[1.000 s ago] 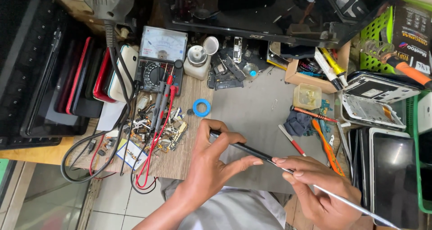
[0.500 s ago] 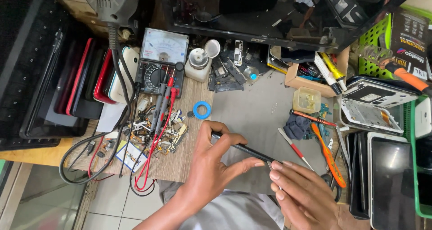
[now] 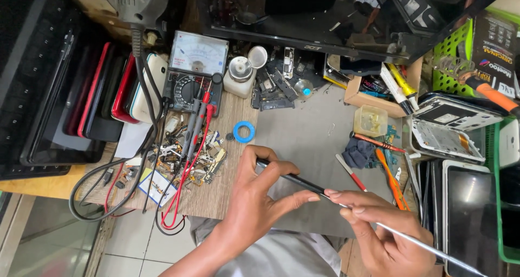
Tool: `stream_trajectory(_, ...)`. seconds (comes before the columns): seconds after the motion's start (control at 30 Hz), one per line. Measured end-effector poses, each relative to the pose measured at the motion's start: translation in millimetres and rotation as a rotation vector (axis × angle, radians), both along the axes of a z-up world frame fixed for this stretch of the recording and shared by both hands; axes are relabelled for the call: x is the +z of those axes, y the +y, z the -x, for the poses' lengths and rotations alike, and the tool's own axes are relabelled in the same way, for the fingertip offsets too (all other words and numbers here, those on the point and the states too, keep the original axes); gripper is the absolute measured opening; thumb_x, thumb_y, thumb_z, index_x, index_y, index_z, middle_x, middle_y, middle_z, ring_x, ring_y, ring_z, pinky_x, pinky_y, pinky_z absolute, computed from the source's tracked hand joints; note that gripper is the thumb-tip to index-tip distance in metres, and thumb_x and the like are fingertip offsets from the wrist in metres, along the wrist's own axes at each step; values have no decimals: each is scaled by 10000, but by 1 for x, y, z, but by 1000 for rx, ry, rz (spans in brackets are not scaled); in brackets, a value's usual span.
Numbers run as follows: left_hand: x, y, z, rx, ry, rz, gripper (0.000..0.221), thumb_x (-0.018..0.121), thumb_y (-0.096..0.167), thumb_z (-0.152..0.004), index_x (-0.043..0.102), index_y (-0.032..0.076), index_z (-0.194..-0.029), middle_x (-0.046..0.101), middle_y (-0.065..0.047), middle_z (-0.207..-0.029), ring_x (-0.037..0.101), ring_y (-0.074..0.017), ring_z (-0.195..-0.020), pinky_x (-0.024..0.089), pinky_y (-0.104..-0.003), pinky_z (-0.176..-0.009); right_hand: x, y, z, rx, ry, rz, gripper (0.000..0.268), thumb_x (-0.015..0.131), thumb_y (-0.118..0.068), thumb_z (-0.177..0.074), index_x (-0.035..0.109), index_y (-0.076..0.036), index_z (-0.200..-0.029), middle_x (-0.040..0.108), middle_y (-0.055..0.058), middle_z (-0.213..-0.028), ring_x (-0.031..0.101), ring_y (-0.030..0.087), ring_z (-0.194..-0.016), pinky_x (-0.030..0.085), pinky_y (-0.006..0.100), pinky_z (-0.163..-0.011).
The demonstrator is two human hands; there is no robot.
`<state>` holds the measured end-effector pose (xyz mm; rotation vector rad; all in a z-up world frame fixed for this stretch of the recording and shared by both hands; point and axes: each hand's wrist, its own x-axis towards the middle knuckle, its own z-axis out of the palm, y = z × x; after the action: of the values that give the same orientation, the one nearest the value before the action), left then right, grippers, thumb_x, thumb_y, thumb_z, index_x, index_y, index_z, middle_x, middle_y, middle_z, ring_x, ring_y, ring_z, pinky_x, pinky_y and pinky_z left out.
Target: Using a thin prying tool to separate the back casing from a tablet device on a repair bench.
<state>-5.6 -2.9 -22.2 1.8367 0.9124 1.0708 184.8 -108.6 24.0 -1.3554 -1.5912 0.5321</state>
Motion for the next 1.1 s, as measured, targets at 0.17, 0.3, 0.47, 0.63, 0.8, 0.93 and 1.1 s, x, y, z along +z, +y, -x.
stream_trajectory(0.17,1,1,0,-5,-14,-14,376,845,388,-803,689,138,-1036,449,-78,-1035,586,-210,-971,472,-311,-899,7,6,8,-100,-60,55,197,615,25,-918,522,-84,-1052,790,214,-1061,869,259,-983,356,145,-339)
stream_trajectory(0.3,1,1,0,-7,-8,-14,381,858,381,-798,688,142,-1041,452,-76,-1041,584,-208,-960,476,-304,-888,14,8,18,-239,-96,128,155,670,-27,-901,577,-95,-1006,811,148,-1036,857,203,-962,332,161,-313)
stream_trajectory(0.47,0,1,0,-3,-9,-13,378,850,390,-797,692,141,-1034,446,-78,-1042,590,-209,-970,480,-319,-895,21,13,11,-92,-210,101,140,625,-56,-937,600,-81,-1073,799,126,-1104,837,231,-1049,716,276,-842)
stream_trajectory(0.63,0,1,-1,1,-18,-8,381,843,397,-799,694,143,-1042,453,-81,-1038,586,-211,-976,474,-312,-900,26,13,14,-129,-238,93,85,636,-83,-937,642,-85,-1022,810,98,-1070,836,201,-1003,685,286,-841)
stream_trajectory(0.8,2,2,-3,2,-17,1,333,826,359,-837,681,134,-1034,455,-88,-1037,565,-214,-980,456,-311,-906,33,6,16,200,-445,-28,326,453,-129,-1029,499,-5,-1327,592,298,-1400,656,446,-1334,603,526,-1089)
stream_trajectory(0.93,0,1,-4,4,-29,-10,346,836,346,-828,682,126,-1046,460,-85,-1032,556,-212,-984,455,-308,-910,10,4,9,125,-443,-155,342,575,-8,-974,523,16,-1311,657,259,-1318,704,435,-1287,660,477,-1059)
stream_trajectory(1.1,0,0,-3,9,-10,-1,397,849,366,-805,695,140,-1093,458,-76,-1039,564,-209,-1012,471,-314,-912,24,8,34,-136,-170,24,175,578,4,-967,626,-90,-1106,761,122,-1152,807,301,-1163,703,367,-983)
